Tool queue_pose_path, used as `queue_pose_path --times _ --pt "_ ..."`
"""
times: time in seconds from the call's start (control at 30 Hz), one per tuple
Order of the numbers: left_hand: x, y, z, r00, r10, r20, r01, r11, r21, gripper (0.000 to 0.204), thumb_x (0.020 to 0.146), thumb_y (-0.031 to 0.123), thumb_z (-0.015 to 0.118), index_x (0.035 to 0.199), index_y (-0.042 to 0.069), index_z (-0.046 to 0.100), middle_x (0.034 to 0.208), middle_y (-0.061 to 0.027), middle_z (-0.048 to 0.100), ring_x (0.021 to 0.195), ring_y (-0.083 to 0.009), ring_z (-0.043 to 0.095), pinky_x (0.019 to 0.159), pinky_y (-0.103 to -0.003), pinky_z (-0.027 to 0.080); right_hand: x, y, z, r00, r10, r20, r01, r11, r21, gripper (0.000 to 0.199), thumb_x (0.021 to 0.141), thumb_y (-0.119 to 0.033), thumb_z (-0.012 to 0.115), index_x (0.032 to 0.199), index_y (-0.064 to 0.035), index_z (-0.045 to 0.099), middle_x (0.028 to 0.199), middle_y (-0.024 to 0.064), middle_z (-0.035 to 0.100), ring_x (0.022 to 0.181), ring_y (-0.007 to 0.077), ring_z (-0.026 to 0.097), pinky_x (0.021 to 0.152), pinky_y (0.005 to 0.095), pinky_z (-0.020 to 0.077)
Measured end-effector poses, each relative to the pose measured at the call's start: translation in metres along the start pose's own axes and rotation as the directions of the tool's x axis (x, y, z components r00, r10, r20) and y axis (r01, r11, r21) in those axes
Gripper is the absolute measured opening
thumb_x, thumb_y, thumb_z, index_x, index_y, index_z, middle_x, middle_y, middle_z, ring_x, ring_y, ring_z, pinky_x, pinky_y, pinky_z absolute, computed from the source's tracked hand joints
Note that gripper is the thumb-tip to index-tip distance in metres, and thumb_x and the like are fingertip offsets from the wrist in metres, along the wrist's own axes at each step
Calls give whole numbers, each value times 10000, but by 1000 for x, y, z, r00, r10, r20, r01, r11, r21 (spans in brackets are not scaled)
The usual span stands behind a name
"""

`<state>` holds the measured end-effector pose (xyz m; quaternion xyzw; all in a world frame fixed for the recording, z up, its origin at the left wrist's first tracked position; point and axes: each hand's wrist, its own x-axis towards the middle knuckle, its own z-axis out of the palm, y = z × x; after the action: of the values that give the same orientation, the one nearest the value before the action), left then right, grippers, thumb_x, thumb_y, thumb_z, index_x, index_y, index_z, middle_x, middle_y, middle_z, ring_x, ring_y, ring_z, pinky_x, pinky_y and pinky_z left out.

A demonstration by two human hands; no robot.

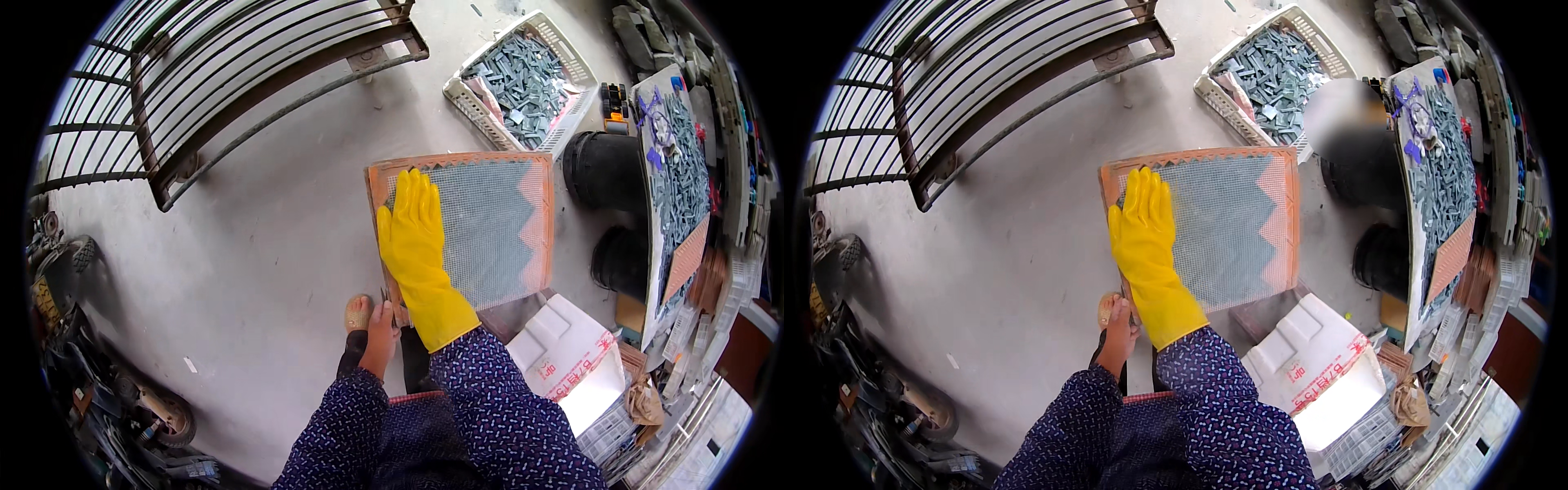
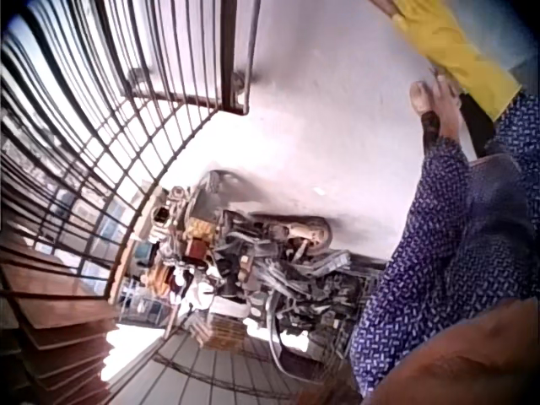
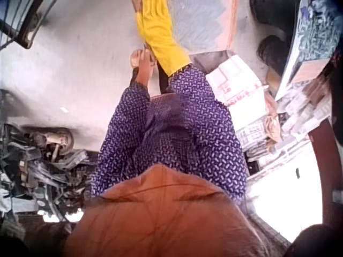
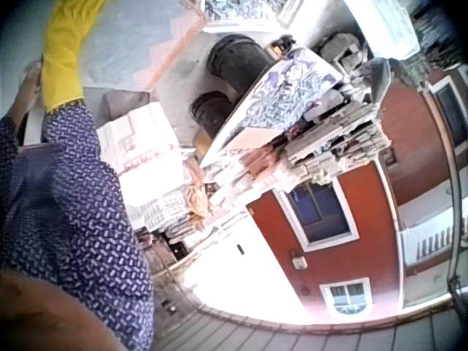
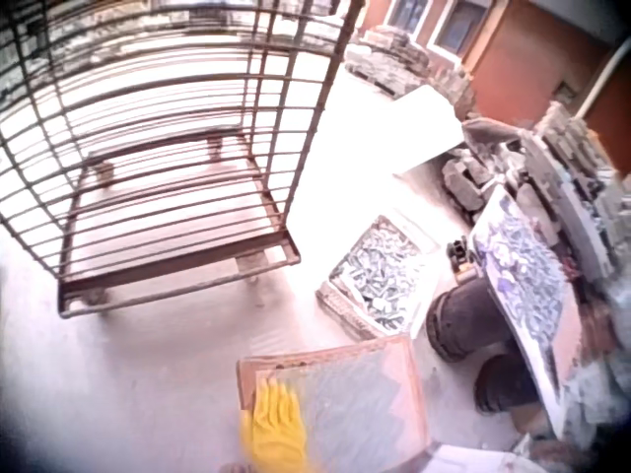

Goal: The person repeatedly wipes patterned tiles with a yellow-gloved hand, then places them on a metal rack. They also wipe the inside of a white styrofoam box and handle a small metal tool during the process.

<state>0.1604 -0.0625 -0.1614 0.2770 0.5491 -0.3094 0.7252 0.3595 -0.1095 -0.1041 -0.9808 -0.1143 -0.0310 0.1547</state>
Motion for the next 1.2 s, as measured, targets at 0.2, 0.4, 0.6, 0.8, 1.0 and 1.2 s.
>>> queue_pose_path --times 0.2,0.4,0.6,0.8,1.0,1.2 --pt "-10 4 7 999 36 -17 -37 998 -42 517 894 408 491 1351 246 310 825 77 415 533 -67 332 463 -179 275 -8 17 -3 988 -145 48 143 989 46 517 844 -237 515 1257 50 398 1293 214 420 1212 349 383 1051 418 239" --pt "-2 3 2 999 36 19 -36 999 -5 497 896 424 480 1334 241 330 808 67 397 531 -71 325 462 -180 274 -15 15 -9 976 -204 78 198 977 81 488 849 -208 493 1269 22 399 1287 190 435 1206 333 395 1049 409 251" --pt "-8 4 3 998 63 -30 -64 998 -6 307 903 408 472 1126 197 464 775 73 439 507 -46 351 434 -173 275 -37 48 -35 939 -292 179 267 952 151 458 824 -190 503 1243 -12 448 1268 147 468 1208 290 407 1050 402 259" --pt "-8 4 5 977 195 89 -193 981 -26 229 923 357 443 1053 172 479 740 60 516 483 -17 384 390 -142 269 -5 51 -28 888 -433 155 404 895 188 466 802 -173 526 1239 -24 467 1269 105 484 1197 243 429 1051 387 267" --pt "-7 5 -4 993 102 58 -101 995 -19 219 941 333 405 1086 178 457 761 57 510 483 -17 377 387 -142 263 -78 73 -55 892 -320 319 297 948 118 464 797 -168 516 1238 -31 468 1267 100 483 1198 248 427 1058 394 253" --pt "-9 8 9 993 113 31 -114 993 27 198 948 328 370 1062 189 454 762 59 505 495 -17 354 402 -144 253 6 56 -19 916 -389 96 373 916 149 471 788 -168 528 1234 -29 467 1261 124 481 1192 257 431 1054 408 256"
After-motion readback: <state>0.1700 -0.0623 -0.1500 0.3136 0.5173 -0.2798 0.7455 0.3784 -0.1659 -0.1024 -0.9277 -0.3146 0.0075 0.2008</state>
